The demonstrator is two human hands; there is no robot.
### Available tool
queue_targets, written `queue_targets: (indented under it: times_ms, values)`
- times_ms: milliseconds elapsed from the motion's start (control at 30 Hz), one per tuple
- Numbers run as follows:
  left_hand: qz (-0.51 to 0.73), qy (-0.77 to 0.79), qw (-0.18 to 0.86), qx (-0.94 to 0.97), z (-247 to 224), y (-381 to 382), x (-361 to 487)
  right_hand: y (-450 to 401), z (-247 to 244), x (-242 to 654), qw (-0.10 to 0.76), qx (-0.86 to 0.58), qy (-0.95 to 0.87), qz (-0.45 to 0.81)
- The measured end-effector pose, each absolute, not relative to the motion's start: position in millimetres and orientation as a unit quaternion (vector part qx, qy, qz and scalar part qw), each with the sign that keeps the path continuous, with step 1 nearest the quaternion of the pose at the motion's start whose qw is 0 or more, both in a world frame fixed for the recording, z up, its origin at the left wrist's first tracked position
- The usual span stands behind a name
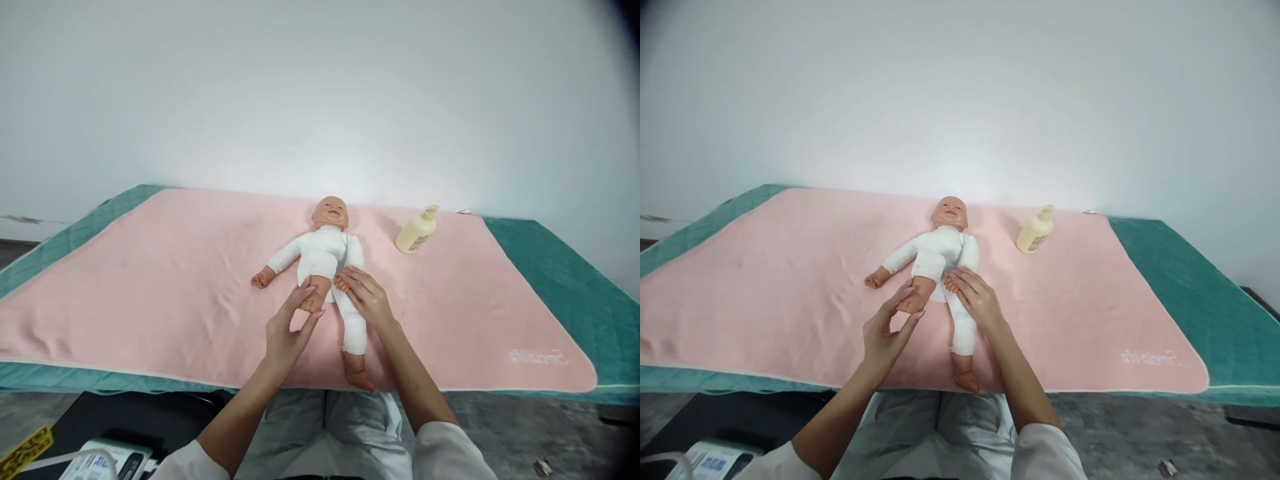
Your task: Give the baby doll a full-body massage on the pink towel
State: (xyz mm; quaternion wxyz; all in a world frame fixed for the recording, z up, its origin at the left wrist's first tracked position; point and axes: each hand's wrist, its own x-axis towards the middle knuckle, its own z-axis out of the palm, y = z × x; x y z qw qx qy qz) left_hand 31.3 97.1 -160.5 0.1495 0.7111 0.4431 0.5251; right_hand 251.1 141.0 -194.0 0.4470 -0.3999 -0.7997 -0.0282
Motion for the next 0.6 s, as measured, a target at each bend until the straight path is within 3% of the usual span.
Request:
queue_targets:
  times_ms: [367,600]
  values:
    - [0.551,0.393,0.153,0.72,-171,86,15,145,-187,267,0.541,-0.467,-0.698,-0.055]
    - [0.562,0.391,0.186,0.704,-212,54,-3,164,-175,305,0.564,-0.638,-0.514,0.101]
